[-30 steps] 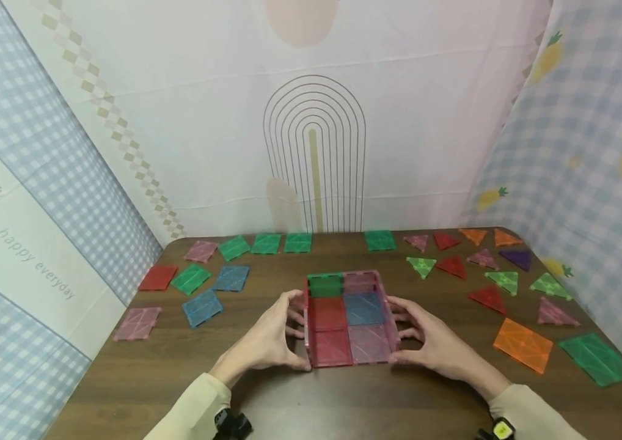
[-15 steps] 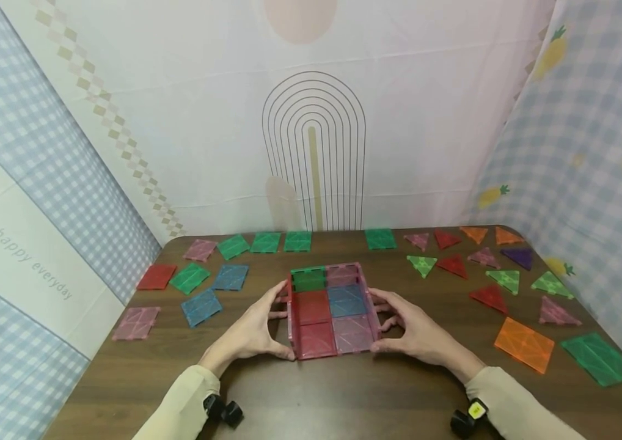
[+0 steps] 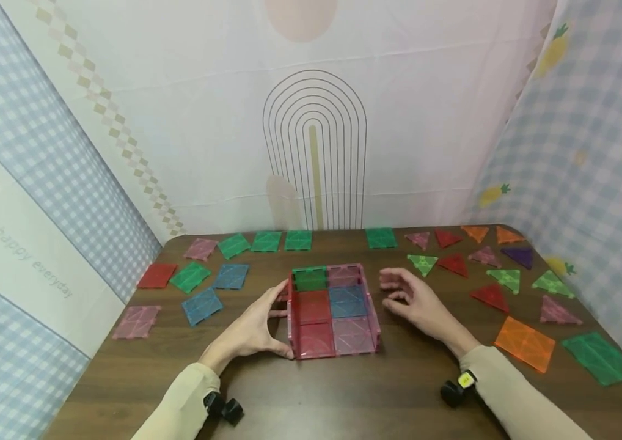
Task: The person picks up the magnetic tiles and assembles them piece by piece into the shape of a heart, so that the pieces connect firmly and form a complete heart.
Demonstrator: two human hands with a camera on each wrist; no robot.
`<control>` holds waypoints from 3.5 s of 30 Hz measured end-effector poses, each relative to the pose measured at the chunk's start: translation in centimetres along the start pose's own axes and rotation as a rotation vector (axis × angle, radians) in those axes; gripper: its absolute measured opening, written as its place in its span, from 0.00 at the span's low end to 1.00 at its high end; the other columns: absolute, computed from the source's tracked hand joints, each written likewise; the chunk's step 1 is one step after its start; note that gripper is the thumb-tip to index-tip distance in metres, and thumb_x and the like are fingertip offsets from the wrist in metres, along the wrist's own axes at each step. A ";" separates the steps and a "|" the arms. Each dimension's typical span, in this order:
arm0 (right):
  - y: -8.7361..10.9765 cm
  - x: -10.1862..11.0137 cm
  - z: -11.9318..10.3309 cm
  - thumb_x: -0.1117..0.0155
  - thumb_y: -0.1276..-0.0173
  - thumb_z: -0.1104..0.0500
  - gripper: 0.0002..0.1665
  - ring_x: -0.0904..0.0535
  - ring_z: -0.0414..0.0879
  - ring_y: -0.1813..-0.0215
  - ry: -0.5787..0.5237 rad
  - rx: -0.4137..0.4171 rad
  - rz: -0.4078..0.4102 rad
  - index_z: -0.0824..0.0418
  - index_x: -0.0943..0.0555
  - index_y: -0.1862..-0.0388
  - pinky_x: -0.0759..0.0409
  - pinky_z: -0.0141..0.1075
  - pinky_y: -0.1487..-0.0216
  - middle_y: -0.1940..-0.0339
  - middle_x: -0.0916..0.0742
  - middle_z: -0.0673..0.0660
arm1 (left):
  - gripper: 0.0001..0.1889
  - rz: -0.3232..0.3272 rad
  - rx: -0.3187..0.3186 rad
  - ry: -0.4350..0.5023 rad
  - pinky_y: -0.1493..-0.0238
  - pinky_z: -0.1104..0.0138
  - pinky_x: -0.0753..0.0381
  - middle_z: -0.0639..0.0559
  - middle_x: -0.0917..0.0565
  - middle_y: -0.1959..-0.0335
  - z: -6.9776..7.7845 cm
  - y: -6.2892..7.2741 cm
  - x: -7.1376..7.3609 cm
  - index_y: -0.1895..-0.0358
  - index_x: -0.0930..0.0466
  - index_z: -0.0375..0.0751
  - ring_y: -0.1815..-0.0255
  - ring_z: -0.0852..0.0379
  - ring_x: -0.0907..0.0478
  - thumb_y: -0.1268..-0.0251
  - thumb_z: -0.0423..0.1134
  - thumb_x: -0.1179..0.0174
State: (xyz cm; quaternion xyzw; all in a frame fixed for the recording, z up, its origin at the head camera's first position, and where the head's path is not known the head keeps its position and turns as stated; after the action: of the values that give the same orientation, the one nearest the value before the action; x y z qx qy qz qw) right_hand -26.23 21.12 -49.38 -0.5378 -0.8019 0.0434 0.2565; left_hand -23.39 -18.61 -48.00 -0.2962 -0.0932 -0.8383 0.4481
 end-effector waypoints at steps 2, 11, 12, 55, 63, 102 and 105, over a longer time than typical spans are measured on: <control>-1.4 0.0 0.6 0.25 0.25 0.72 0.38 0.21 0.69 0.27 0.053 -0.015 0.088 0.76 0.31 0.21 0.14 0.33 0.37 0.26 0.21 0.76 | 0.77 0.002 -0.005 0.005 0.26 0.49 0.19 0.34 0.34 0.17 0.0 0.0 0.1 0.07 0.58 0.40 0.26 0.36 0.20 0.54 0.39 0.06; -5.8 1.2 3.0 0.25 0.22 0.64 0.50 0.29 0.70 0.18 0.183 -0.150 0.172 0.70 0.41 0.11 0.21 0.60 0.25 0.14 0.33 0.73 | 0.77 -0.005 -0.001 0.013 0.24 0.49 0.22 0.36 0.34 0.17 0.1 -0.2 -0.1 0.07 0.58 0.43 0.27 0.38 0.18 0.54 0.39 0.07; -6.1 1.2 3.2 0.25 0.21 0.62 0.51 0.28 0.70 0.19 0.203 -0.167 0.158 0.69 0.42 0.10 0.20 0.60 0.26 0.13 0.35 0.73 | 0.77 -0.007 0.003 0.010 0.24 0.49 0.21 0.36 0.34 0.17 0.1 -0.1 -0.1 0.07 0.58 0.43 0.27 0.38 0.18 0.53 0.39 0.07; 1.1 3.2 -2.5 0.11 0.36 0.46 0.53 0.16 0.49 0.51 0.650 -0.172 -0.127 0.68 0.25 0.20 0.13 0.49 0.47 0.35 0.17 0.65 | 0.76 -0.011 -0.038 0.006 0.27 0.46 0.19 0.33 0.33 0.17 -0.1 -0.1 0.2 0.07 0.57 0.42 0.30 0.36 0.16 0.54 0.38 0.07; 3.0 4.0 -2.8 0.08 0.43 0.40 0.53 0.22 0.53 0.48 0.533 -0.272 -0.103 0.62 0.21 0.25 0.17 0.45 0.52 0.43 0.16 0.59 | 0.76 -0.014 -0.029 -0.011 0.30 0.53 0.15 0.35 0.33 0.17 0.0 -0.3 0.3 0.07 0.56 0.43 0.29 0.37 0.16 0.55 0.37 0.07; 7.8 -3.0 -4.3 0.14 0.34 0.63 0.15 0.23 0.43 0.70 -0.028 -0.030 0.010 0.50 0.15 0.59 0.21 0.36 0.72 0.67 0.15 0.53 | 0.77 -0.013 -0.009 -0.153 0.39 0.58 0.13 0.43 0.34 0.15 0.6 -1.7 -0.2 0.07 0.54 0.45 0.42 0.49 0.15 0.56 0.49 0.06; 7.8 -3.1 -4.4 0.13 0.35 0.63 0.17 0.24 0.43 0.71 -0.017 -0.031 0.040 0.51 0.17 0.60 0.22 0.37 0.72 0.67 0.15 0.54 | 0.77 -0.015 -0.021 -0.167 0.42 0.61 0.13 0.43 0.33 0.15 0.6 -2.0 -0.3 0.07 0.53 0.43 0.41 0.51 0.17 0.57 0.49 0.05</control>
State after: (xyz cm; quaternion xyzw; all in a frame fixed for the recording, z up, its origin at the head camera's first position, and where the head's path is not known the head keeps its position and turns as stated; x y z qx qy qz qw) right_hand -16.73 20.74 -49.41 -0.5574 -0.7936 0.0407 0.2404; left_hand -24.62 -16.99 -47.42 -0.3689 -0.1237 -0.8151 0.4293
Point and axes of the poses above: each hand's wrist, its own y-axis away from the middle knuckle, its own x-axis out of the back of the hand, z = x × y, the point moved 2 cm from there along -y, towards the middle knuckle
